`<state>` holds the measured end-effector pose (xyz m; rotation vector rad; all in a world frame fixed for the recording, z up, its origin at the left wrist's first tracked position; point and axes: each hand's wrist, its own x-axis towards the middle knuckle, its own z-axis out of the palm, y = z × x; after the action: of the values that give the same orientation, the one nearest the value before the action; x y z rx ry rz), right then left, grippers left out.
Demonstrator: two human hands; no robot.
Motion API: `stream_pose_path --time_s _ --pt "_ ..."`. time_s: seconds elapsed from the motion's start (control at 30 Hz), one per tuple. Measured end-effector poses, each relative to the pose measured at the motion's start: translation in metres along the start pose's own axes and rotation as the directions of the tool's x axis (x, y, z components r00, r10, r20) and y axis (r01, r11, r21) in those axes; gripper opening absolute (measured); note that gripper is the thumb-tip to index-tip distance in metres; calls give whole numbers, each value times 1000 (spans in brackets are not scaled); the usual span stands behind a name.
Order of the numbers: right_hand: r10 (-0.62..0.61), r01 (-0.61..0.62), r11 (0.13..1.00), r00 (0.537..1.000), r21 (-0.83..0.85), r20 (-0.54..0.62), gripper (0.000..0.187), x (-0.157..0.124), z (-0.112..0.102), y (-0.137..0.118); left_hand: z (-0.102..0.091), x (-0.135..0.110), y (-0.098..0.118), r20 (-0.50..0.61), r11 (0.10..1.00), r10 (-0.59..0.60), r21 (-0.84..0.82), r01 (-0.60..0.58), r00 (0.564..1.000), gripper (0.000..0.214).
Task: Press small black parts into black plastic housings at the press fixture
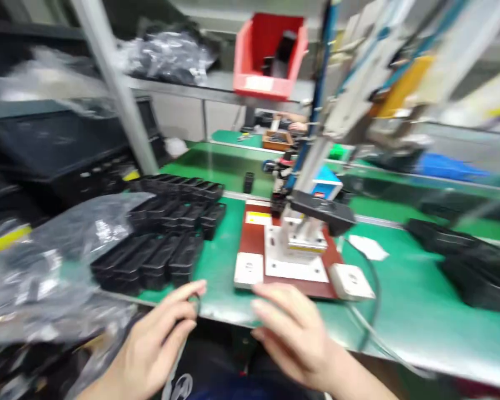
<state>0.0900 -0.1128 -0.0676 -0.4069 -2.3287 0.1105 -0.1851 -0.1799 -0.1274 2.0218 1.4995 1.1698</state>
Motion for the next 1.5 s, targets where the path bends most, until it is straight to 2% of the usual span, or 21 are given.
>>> stream_pose_path --time_s 0.07,0.13,0.2,0.27,0.33,0.43,0.47,0.53,0.67,0.83,1.07,1.17,1.23,1.33,1.4,1.5 --pt "-46 48 998 998 -41 52 33 -1 -11 -3 23 32 31 178 971 237 -76 -227 955 26" --pt "-70 71 997 996 -7 50 32 -1 -20 -1 41 58 53 238 937 340 -168 -306 910 28" --pt "-40 41 998 999 40 -20 32 -4 -30 5 54 76 66 252 932 335 -228 -281 908 20" --pt "-4 7 1000 995 26 -104 30 -7 -46 16 64 89 72 212 930 305 -278 -242 929 19" --pt "33 -52 996 974 -77 -223 29 -6 -66 33 71 97 75 146 930 263 -300 -210 954 26" --pt "50 -168 951 912 -258 -408 24 6 -94 65 78 103 76 73 954 201 -242 -178 977 26" --pt "57 -198 933 905 -300 -421 20 11 -101 76 79 104 76 58 961 197 -209 -181 979 24" --pt "79 -224 907 922 -356 -379 13 21 -107 95 80 102 72 38 969 202 -154 -194 979 23" --pt "99 -202 909 954 -365 -283 14 33 -104 114 80 97 58 -11 978 191 -87 -191 982 22" --pt "99 -201 912 954 -357 -284 13 34 -97 114 78 106 57 -84 959 281 -11 -283 956 21" --pt "145 -244 880 955 -407 -258 16 25 -97 102 80 143 80 -115 868 496 102 -487 861 19" --pt "139 -270 861 940 -431 -311 21 20 -100 100 83 165 87 -146 821 568 155 -549 810 22" --pt "159 -291 848 937 -443 -310 29 18 -101 102 86 182 93 -153 770 633 228 -596 759 30" --pt "182 -254 836 965 -486 -191 37 16 -97 105 91 208 100 -76 661 720 377 -649 690 48" --pt "192 -227 818 974 -528 -121 35 16 -93 105 96 220 101 2 613 732 433 -661 681 52" --pt "213 -227 782 973 -581 -92 38 16 -89 102 102 226 99 72 585 721 470 -661 690 51"
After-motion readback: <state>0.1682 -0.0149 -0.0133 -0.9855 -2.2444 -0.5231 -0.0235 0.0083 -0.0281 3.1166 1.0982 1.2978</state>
